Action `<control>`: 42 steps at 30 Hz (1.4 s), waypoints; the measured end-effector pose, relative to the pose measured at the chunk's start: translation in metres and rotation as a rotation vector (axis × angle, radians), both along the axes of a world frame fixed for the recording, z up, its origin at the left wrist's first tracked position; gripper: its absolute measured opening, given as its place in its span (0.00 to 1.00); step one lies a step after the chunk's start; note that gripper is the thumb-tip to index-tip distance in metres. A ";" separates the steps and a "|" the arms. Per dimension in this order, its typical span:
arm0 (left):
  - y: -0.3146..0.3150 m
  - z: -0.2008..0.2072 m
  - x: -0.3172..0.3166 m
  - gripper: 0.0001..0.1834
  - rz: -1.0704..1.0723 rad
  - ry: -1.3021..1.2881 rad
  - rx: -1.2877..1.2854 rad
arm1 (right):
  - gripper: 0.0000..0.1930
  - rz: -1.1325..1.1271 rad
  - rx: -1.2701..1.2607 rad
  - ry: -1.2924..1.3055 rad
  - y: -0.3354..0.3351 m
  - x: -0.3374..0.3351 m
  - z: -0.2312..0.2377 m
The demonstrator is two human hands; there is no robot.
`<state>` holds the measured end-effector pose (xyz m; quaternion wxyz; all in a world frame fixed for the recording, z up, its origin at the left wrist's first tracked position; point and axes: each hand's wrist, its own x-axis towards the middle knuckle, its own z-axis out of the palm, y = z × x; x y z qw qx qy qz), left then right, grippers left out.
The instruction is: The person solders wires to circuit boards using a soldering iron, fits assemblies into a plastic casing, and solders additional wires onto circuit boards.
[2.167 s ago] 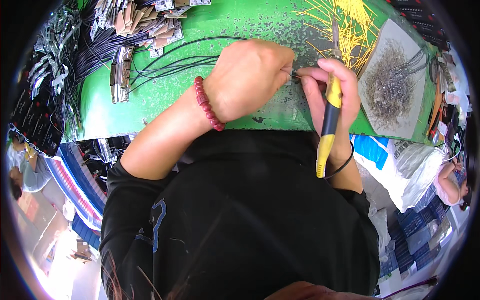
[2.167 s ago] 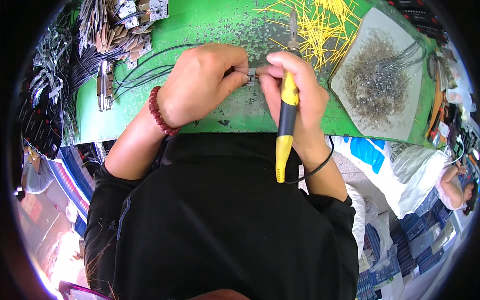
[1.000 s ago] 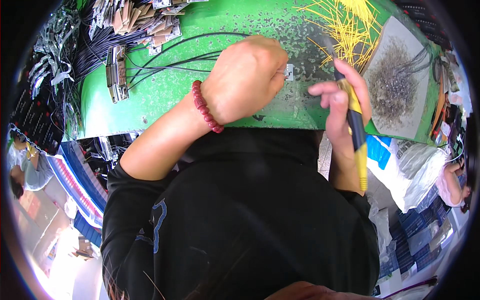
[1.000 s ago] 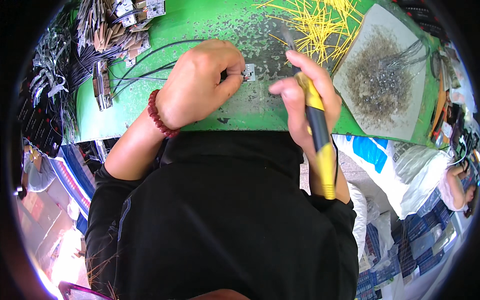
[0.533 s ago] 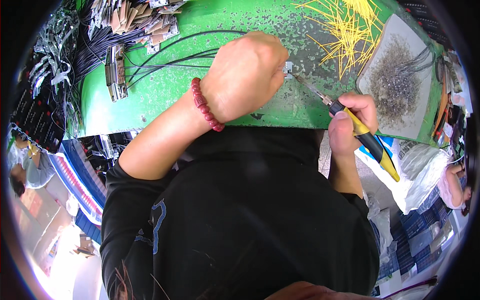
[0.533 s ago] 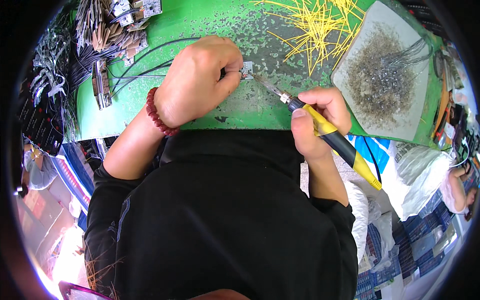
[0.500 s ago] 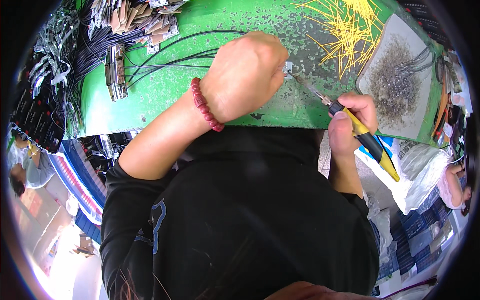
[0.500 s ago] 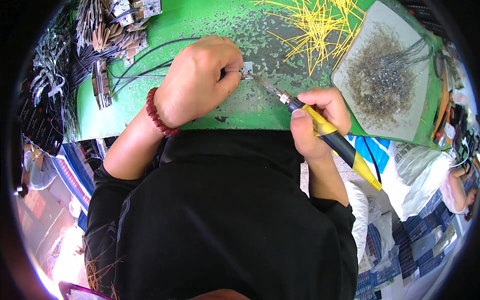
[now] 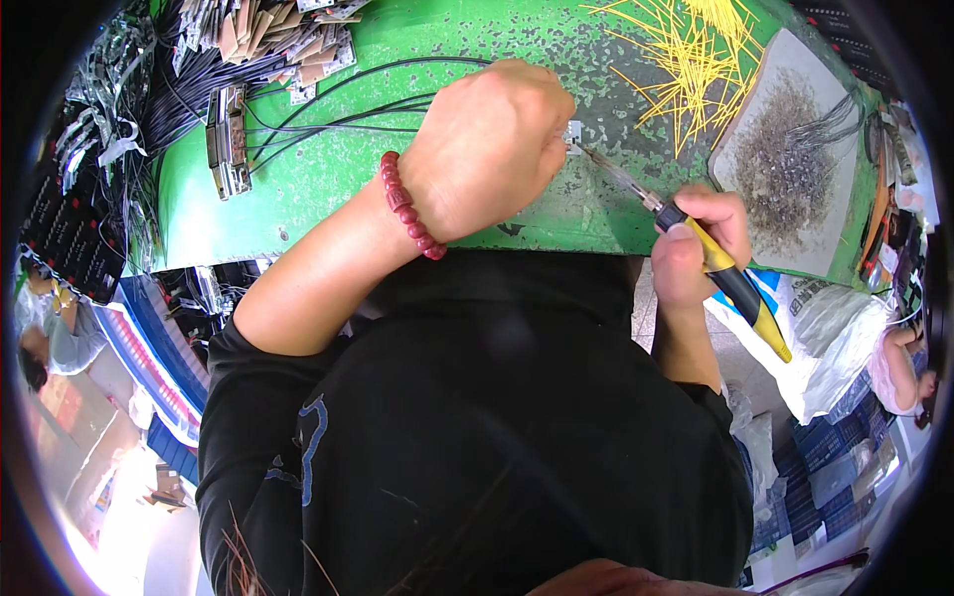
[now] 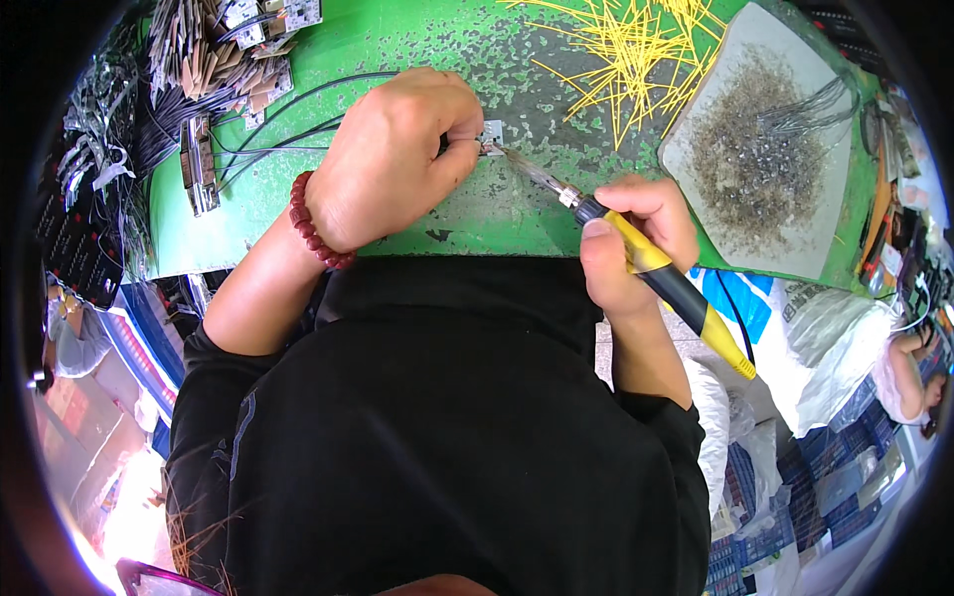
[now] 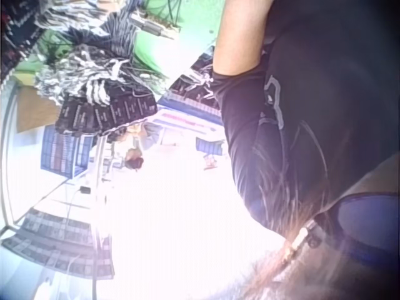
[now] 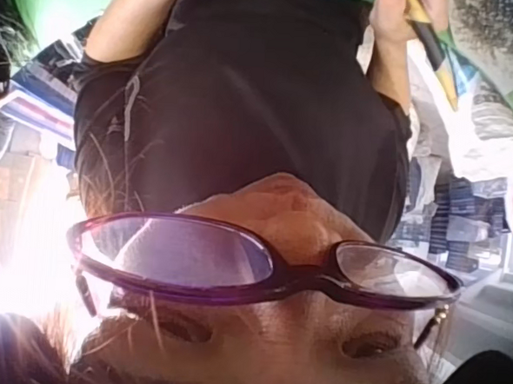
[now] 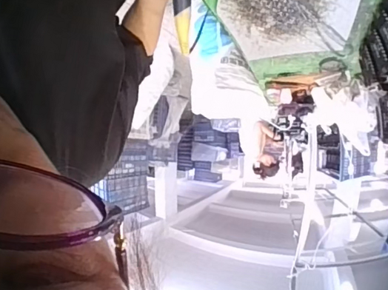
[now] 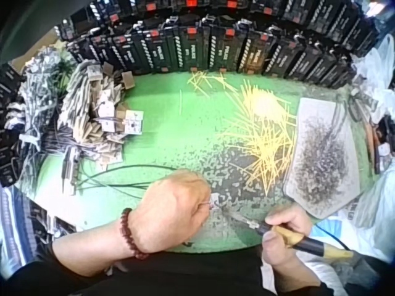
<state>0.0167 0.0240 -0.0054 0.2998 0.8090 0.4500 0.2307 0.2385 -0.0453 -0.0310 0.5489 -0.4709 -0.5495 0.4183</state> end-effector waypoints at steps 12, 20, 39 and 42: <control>0.000 -0.001 -0.001 0.04 -0.009 -0.003 0.005 | 0.14 -0.022 -0.007 0.094 0.001 0.000 0.000; 0.006 -0.002 -0.008 0.04 -0.095 -0.079 -0.020 | 0.14 -0.022 0.006 0.071 0.002 0.002 -0.002; 0.011 0.003 -0.003 0.06 -0.089 0.028 -0.055 | 0.13 0.000 -0.054 0.049 0.004 -0.003 0.002; 0.011 0.001 -0.003 0.06 -0.089 0.025 -0.060 | 0.12 0.009 -0.077 0.009 0.003 -0.002 0.002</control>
